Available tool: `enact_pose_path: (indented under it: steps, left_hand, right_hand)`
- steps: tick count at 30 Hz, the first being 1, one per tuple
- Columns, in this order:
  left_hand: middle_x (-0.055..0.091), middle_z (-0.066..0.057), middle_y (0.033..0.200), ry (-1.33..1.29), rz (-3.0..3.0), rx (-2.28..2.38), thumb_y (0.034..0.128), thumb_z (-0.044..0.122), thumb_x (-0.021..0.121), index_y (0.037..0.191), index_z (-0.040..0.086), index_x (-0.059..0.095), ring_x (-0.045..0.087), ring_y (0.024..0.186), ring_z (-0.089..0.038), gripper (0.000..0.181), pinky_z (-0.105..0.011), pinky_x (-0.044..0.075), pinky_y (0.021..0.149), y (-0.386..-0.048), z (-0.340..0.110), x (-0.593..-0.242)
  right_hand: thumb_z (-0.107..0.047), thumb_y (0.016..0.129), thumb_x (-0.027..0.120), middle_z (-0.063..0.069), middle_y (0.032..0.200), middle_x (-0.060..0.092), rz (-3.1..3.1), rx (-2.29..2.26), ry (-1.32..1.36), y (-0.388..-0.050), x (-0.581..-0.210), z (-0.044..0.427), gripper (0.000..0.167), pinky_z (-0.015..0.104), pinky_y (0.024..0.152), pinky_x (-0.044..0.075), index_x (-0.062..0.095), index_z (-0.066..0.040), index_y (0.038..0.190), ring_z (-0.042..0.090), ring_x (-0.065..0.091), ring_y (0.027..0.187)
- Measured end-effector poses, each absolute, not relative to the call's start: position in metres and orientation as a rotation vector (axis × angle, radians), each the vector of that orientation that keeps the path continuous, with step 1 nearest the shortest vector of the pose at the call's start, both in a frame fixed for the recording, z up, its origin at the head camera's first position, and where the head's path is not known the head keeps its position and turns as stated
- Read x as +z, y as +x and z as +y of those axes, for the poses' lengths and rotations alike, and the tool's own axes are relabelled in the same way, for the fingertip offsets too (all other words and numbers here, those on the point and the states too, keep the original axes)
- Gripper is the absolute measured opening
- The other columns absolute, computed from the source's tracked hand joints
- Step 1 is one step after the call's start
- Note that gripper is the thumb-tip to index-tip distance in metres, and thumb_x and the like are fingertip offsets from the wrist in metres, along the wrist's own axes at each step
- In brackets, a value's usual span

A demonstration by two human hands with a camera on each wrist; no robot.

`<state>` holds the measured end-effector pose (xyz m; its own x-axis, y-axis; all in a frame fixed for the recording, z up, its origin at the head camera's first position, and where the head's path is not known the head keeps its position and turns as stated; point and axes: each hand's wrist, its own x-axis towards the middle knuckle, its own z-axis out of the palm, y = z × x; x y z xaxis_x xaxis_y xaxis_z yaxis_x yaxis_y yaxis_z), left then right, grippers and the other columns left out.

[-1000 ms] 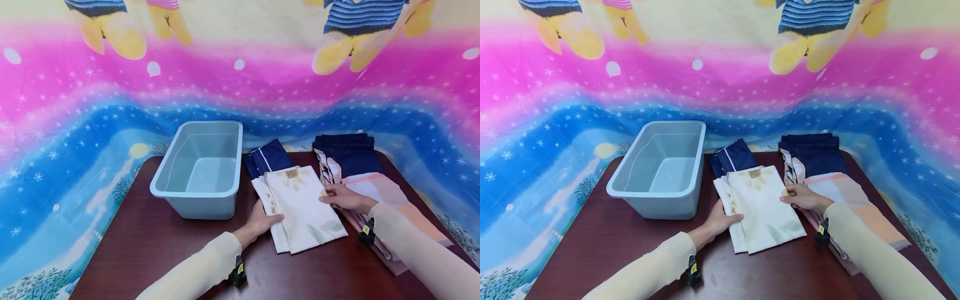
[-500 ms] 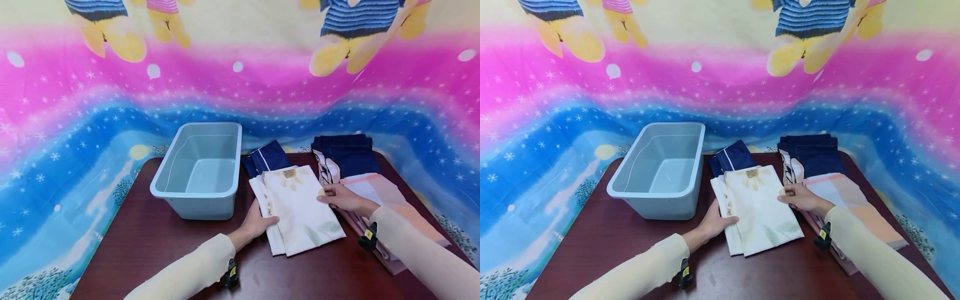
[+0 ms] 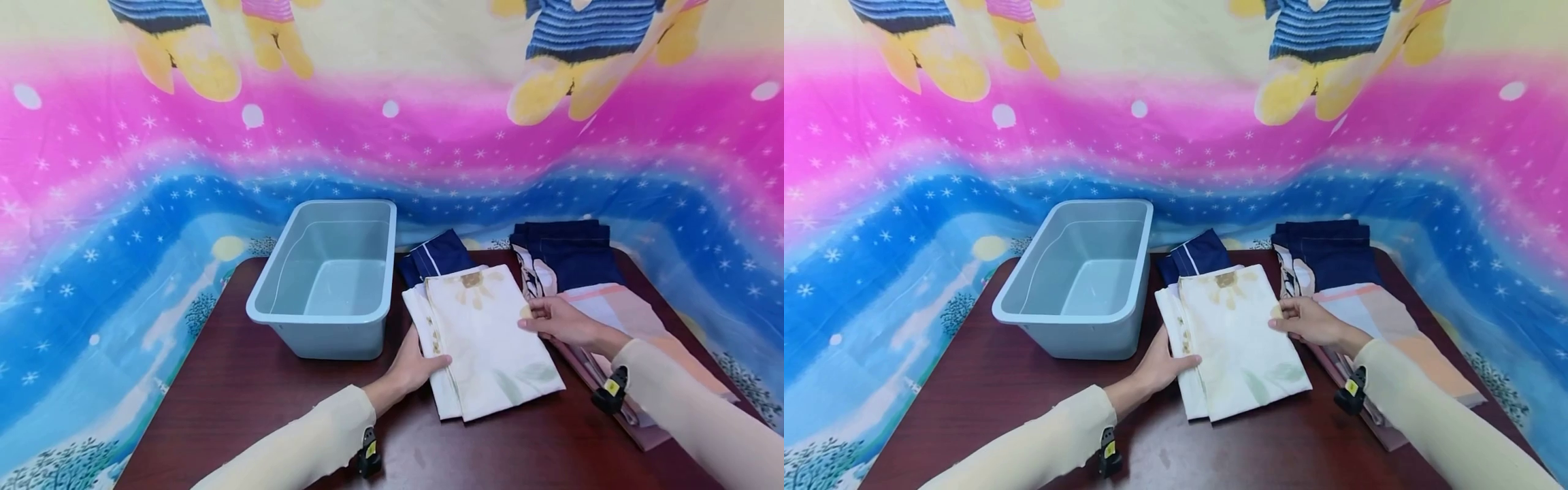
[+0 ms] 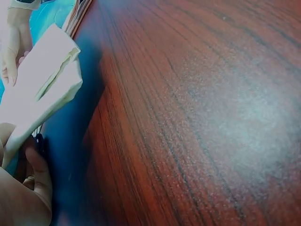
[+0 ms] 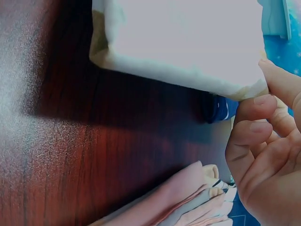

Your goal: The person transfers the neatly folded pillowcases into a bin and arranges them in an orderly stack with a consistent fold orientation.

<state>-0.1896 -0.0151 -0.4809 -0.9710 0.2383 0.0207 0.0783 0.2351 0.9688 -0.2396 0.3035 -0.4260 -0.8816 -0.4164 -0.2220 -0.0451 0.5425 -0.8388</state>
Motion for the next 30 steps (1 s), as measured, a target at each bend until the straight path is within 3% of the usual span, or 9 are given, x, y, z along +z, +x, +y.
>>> enact_pose_path:
  steps: [11, 21, 30]
  left_hand:
    - [0.051, -0.013, 0.148, 0.309, 2.406, 1.799, 0.0833, 0.008, 0.078, 0.157, 0.01, 0.029, 0.055, 0.127, -0.023, 0.089, -0.036, 0.046, 0.105, -0.181, -0.015, -0.471]
    - [0.047, -0.009, 0.153, 0.371, 2.394, 1.801, 0.0854, 0.008, 0.077, 0.159, 0.014, 0.027, 0.052, 0.131, -0.018, 0.089, -0.031, 0.043, 0.109, -0.181, -0.01, -0.451]
    - [0.051, -0.01, 0.148, 0.392, 2.406, 1.744, 0.0868, 0.01, 0.078, 0.159, 0.016, 0.024, 0.06, 0.123, -0.018, 0.09, -0.031, 0.049, 0.103, -0.18, -0.01, -0.439]
  right_hand:
    - [-0.028, 0.1, 0.063, 0.002, 0.065, 0.043, 2.421, -1.213, -0.375, -0.232, -0.411, 0.304, 0.033, 0.036, 0.055, 0.043, 0.051, 0.002, 0.091, 0.018, 0.04, 0.051]
    - [-0.031, 0.1, 0.063, 0.008, 0.079, 0.053, 2.435, -1.183, -0.341, -0.23, -0.394, 0.313, 0.035, 0.034, 0.06, 0.047, 0.058, 0.002, 0.11, 0.021, 0.048, 0.059]
    - [-0.026, 0.102, 0.061, 0.001, 0.067, 0.047, 2.409, -1.199, -0.453, -0.228, -0.387, 0.318, 0.029, 0.037, 0.051, 0.043, 0.053, 0.002, 0.1, 0.034, 0.043, 0.053]
